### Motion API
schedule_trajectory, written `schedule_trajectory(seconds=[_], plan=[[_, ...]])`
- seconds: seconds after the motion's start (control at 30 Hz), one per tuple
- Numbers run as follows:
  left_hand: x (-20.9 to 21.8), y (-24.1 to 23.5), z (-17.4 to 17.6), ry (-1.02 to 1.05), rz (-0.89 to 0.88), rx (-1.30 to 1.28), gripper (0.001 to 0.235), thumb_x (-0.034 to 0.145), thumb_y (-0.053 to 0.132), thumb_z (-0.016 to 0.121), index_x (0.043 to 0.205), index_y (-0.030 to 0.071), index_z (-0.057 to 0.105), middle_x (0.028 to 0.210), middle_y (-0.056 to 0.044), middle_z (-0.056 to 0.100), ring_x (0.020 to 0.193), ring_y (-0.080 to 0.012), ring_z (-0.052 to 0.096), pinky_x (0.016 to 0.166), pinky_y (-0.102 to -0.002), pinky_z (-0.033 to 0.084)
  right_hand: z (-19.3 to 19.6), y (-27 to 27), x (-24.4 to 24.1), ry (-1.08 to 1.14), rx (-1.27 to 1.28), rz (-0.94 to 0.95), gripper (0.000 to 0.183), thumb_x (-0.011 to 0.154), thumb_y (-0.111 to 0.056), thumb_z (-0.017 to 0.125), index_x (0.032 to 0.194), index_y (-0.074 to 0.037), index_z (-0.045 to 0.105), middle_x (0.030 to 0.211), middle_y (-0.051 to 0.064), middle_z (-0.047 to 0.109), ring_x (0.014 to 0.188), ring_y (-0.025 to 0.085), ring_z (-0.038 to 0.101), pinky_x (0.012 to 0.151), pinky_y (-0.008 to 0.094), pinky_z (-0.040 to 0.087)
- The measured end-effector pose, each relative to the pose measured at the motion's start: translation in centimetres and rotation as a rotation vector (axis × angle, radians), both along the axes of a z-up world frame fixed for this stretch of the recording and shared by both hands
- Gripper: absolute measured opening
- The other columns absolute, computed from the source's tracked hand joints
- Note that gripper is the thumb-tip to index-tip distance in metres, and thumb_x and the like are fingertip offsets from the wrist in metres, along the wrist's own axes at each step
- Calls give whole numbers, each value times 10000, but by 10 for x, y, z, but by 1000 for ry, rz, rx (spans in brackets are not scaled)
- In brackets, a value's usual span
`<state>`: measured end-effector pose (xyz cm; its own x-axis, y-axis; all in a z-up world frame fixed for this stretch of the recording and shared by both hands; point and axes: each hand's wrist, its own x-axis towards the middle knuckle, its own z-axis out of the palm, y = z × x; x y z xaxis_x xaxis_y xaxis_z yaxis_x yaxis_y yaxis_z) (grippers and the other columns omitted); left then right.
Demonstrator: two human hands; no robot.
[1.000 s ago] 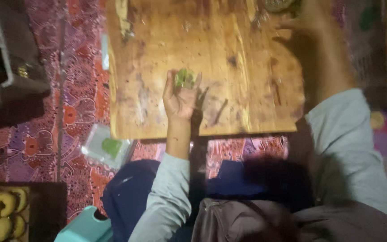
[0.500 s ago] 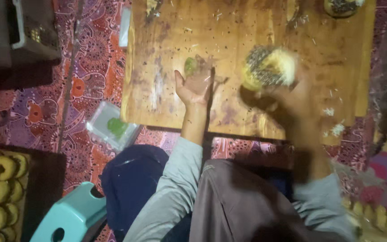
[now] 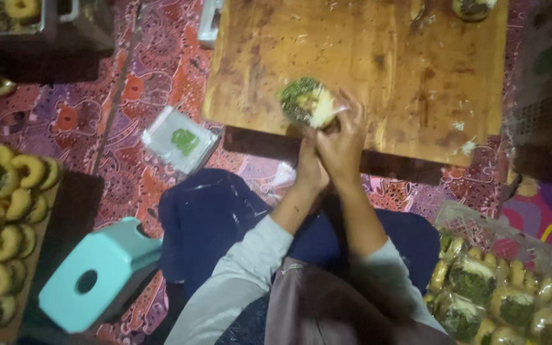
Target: The person sits on a patterned floor mat and packs ring-shaped snacks into small clear plastic bags. They pick up a snack, place it into a bag, and seal it before moving to the next one. The process is repeated for multiple snacks, with sealed bags placed on a wooden board.
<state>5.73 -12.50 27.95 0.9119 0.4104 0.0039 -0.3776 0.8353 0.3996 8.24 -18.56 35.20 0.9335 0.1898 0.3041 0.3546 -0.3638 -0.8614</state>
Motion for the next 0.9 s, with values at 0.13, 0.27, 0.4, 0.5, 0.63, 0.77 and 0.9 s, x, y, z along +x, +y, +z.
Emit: schedule_trajectory(seconds=[0.13,0.27,0.4,0.5,0.63,0.77,0.9], plan=[[-75,21,14,400,587,1043,1049,775,322,909,1530,22,247,1373,-168,443,1237,-320,521,1087,-424,450,0,16,-19,-362,-172,30,622,725,-27,817,1327,-10,661,1353,179,635,1298,354,588,1129,440,473],[-118,61,13,469,516,1662,211,963,173,793,1153,145,705,1165,-49,696,1085,-246,624,1004,-361,454,-8,41,-57,-396,-228,110,665,736,-61,857,1361,-19,635,1376,163,648,1295,347,613,1143,508,424],[-167,91,11,147,656,1843,356,813,294,792,1053,56,679,1199,-193,635,1209,-370,536,1103,-498,307,-25,67,-89,36,-138,256,623,799,-131,879,1355,-27,619,1318,161,679,1216,278,686,1063,403,536],[-204,132,3,206,693,1854,678,709,391,823,1147,-98,651,1269,-275,647,1290,-422,538,1163,-564,283,-43,87,-107,397,164,496,643,821,-130,837,1385,-49,540,1307,119,665,1184,190,677,1009,343,551],[-247,158,-16,313,763,1690,375,925,163,800,1245,3,688,1289,-161,689,1252,-342,659,1165,-489,468,-53,97,-138,539,224,897,503,961,-172,696,1422,-12,574,1334,79,678,1232,131,637,1052,294,499],[-281,159,-36,491,740,1339,149,1017,11,698,1160,29,735,1171,-107,764,1139,-283,765,1070,-369,593,-34,100,-156,397,-382,701,286,936,-265,733,1093,-27,746,851,111,731,742,164,658,670,352,528],[-317,169,-52,599,525,808,154,1089,50,616,1192,-43,684,1140,-141,782,1109,-256,762,1015,-349,592,-32,117,-183,94,-502,800,229,925,-259,767,921,-31,789,755,143,714,647,211,668,624,361,511]])
